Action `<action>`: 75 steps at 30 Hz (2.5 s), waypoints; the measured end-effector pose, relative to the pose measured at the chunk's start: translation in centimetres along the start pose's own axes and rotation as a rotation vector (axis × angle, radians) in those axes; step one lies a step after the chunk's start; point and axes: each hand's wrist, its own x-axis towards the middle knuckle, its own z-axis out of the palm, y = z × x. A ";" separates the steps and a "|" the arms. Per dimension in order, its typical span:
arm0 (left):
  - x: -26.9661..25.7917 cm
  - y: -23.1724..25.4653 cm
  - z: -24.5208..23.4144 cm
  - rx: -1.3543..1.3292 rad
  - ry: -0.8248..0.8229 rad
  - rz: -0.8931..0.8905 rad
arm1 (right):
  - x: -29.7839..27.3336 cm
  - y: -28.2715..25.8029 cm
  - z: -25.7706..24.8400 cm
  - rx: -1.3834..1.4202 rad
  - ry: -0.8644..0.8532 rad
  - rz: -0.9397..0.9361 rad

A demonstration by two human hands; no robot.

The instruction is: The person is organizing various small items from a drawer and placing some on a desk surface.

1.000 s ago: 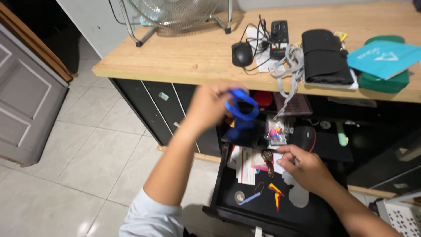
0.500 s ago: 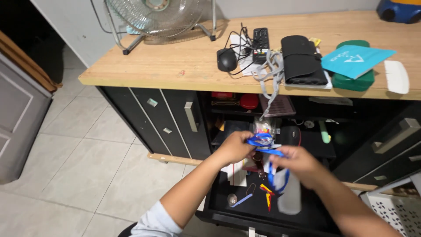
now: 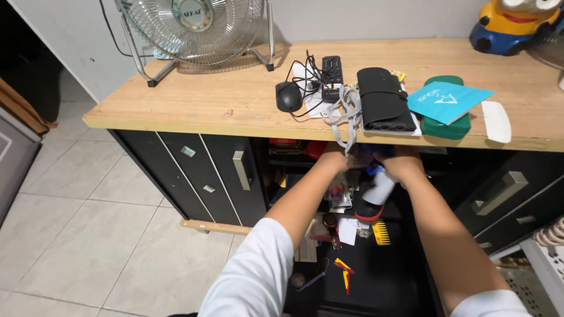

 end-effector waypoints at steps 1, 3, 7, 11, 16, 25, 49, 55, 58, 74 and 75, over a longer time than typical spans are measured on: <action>-0.3 1.0 -1.7 -0.011 -0.159 -0.132 | -0.4 -0.3 -0.2 -0.250 -0.014 0.004; -1.1 3.5 -5.8 -0.019 -0.316 -0.264 | -1.4 -3.1 -1.1 -0.499 -0.028 0.002; -6.9 7.8 -12.0 -0.165 -0.207 -0.444 | -6.7 -11.2 -3.9 -0.605 -0.043 0.279; -15.5 8.9 -14.2 -0.392 -0.028 -0.657 | -11.9 -11.4 -4.1 -0.693 0.087 0.049; -28.4 3.8 -8.0 -0.067 -0.663 -1.138 | -18.2 -9.2 -2.4 -0.675 -0.163 -0.024; -27.2 4.7 -4.3 0.157 -0.673 -1.473 | -22.5 -5.5 3.0 -0.598 -0.828 0.235; -9.9 16.1 -15.0 -0.617 0.298 -0.596 | -19.2 -6.2 0.7 -0.541 -0.579 0.251; -1.1 17.1 -21.4 -0.488 0.321 -0.291 | -19.2 -7.7 0.1 -0.466 -0.538 0.194; 5.3 14.4 -23.0 -0.295 0.266 -0.260 | -19.5 -8.9 -0.2 -0.447 -0.594 0.172; 1.4 15.8 -27.2 -0.169 0.369 0.016 | -18.9 -2.8 0.3 -0.448 -0.586 0.145; -1.6 15.5 -25.7 -0.173 0.363 0.013 | -18.8 -1.2 0.6 -0.446 -0.588 0.152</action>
